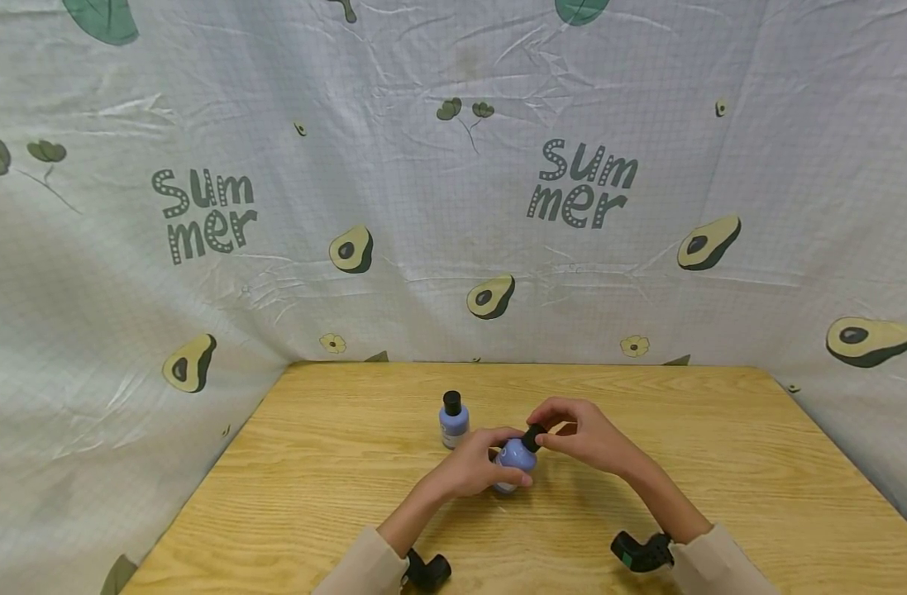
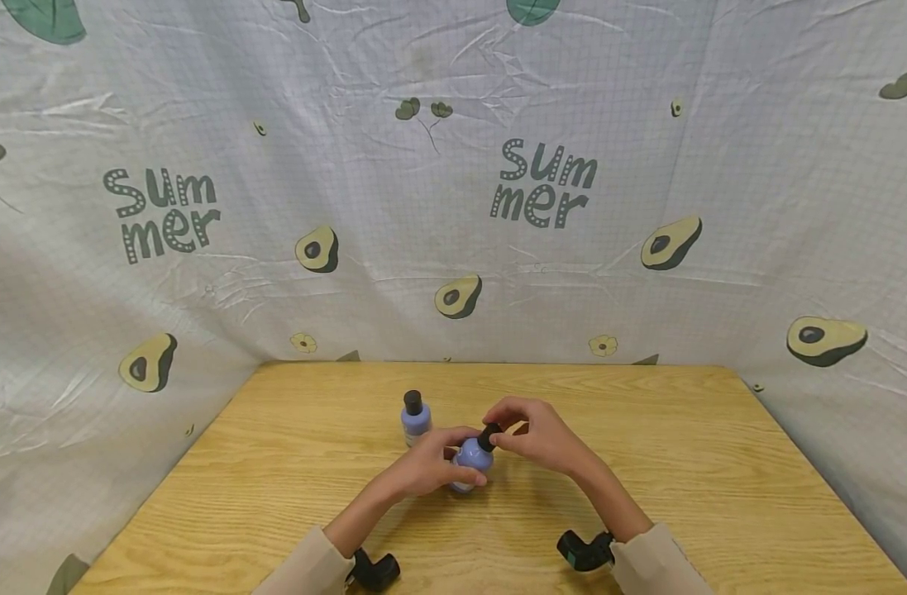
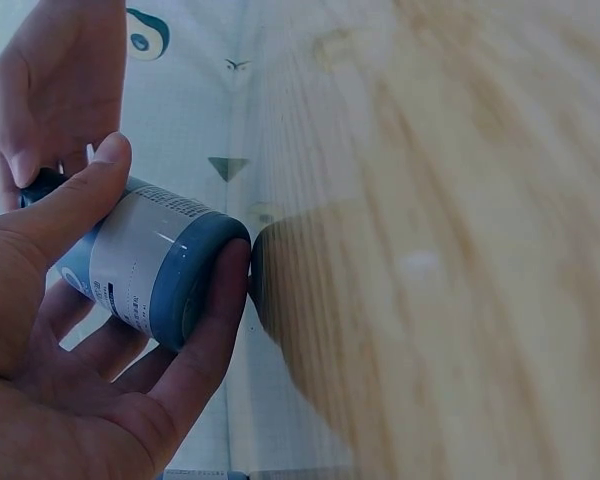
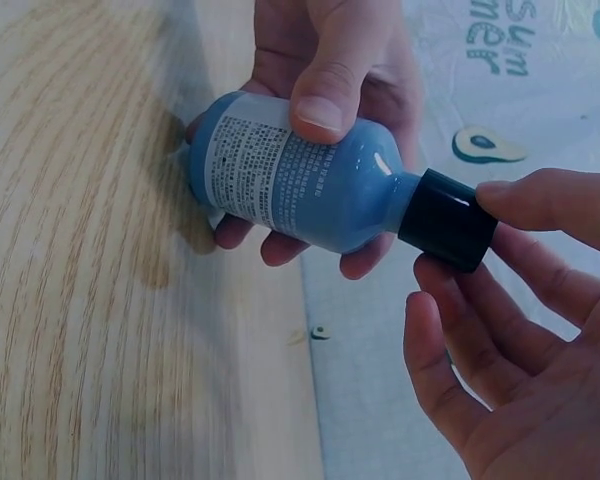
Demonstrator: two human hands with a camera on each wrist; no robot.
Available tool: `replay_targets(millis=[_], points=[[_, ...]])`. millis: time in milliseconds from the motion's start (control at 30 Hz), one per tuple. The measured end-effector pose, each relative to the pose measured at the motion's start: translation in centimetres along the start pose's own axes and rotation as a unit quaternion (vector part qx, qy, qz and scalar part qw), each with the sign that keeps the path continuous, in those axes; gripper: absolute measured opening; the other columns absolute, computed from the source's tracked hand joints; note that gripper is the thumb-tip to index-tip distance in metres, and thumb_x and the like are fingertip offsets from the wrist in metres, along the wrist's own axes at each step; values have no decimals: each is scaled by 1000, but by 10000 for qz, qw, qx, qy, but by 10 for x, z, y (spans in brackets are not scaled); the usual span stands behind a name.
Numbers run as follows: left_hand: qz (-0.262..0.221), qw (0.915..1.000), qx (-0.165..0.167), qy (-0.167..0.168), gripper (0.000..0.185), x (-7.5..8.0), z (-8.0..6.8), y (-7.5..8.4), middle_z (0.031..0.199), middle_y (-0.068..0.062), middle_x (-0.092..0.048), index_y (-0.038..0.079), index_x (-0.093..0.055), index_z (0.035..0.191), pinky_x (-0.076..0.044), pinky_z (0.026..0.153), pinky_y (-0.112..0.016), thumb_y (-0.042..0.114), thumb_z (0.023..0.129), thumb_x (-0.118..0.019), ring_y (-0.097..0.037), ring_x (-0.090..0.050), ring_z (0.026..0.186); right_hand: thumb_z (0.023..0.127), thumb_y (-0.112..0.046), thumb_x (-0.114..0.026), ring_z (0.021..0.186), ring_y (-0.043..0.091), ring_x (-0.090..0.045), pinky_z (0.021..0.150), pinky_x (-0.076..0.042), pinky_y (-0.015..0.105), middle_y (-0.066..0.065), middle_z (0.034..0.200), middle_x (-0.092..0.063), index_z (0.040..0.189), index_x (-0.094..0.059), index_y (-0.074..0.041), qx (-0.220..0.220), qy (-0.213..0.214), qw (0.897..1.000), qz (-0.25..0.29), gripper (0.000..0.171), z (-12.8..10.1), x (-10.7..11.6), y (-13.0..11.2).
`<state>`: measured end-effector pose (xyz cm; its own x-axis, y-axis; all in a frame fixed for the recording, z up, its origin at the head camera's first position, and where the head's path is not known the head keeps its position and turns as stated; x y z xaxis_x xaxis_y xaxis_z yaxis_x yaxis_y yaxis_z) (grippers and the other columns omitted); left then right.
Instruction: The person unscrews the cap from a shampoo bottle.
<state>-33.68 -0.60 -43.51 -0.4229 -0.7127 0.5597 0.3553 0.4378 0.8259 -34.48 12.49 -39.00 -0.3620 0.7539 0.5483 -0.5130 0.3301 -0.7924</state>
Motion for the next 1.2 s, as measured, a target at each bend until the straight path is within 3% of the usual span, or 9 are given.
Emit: replay_targets(millis=[267,533,733,900,1033,1200], points=[[74,10000,-2,35,58,1,0,0,137,-6,-68,12,-62,143,-56,99,-36,25,90,-83,-21,-66,121,99,-17,-70,101,13,-66,83,-57,27,14,115,-70,120,-69,-5,23,40,10000,-36,24,0,2,0],[-40,10000,26,39,57,1,0,0,136,-6,-68,13,-63,142,-56,95,-33,23,90,-83,-19,-67,118,98,-21,-72,78,23,-67,69,-59,37,12,100,-70,115,-70,-2,-198,20,9998,-58,25,0,2,5],[-32,10000,26,33,58,1,0,1,136,-7,-68,12,-62,142,-57,94,-33,23,89,-83,-22,-67,119,98,-17,-72,91,11,-66,78,-59,27,14,110,-70,116,-70,-2,-93,-38,9999,1,24,0,2,2],[15,10000,47,32,60,1,0,1,138,-8,-67,11,-62,143,-57,95,-36,25,89,-84,-25,-67,121,98,-16,-72,96,12,-66,82,-58,25,16,115,-69,120,-69,-3,-86,-117,9999,61,26,1,1,3],[14,10000,47,42,59,1,1,1,136,-7,-68,12,-62,143,-56,94,-33,25,89,-83,-22,-67,119,99,-20,-70,90,20,-69,77,-61,34,16,111,-70,121,-67,0,-286,-88,9995,37,30,-1,3,7],[-74,10000,39,30,58,0,0,1,135,-6,-69,13,-62,143,-56,91,-29,24,90,-83,-17,-67,115,99,-25,-70,78,31,-71,69,-62,44,21,95,-72,110,-70,1,-653,-202,9977,26,28,-2,2,12]])
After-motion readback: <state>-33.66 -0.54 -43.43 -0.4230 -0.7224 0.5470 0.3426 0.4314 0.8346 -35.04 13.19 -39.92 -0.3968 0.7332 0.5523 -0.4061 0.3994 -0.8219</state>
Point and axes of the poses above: each hand's wrist, its own z-axis towards the middle knuckle, its own x-axis out of the back of the hand, y = z × x, the point moved 10 cm from there along z, towards the middle knuckle
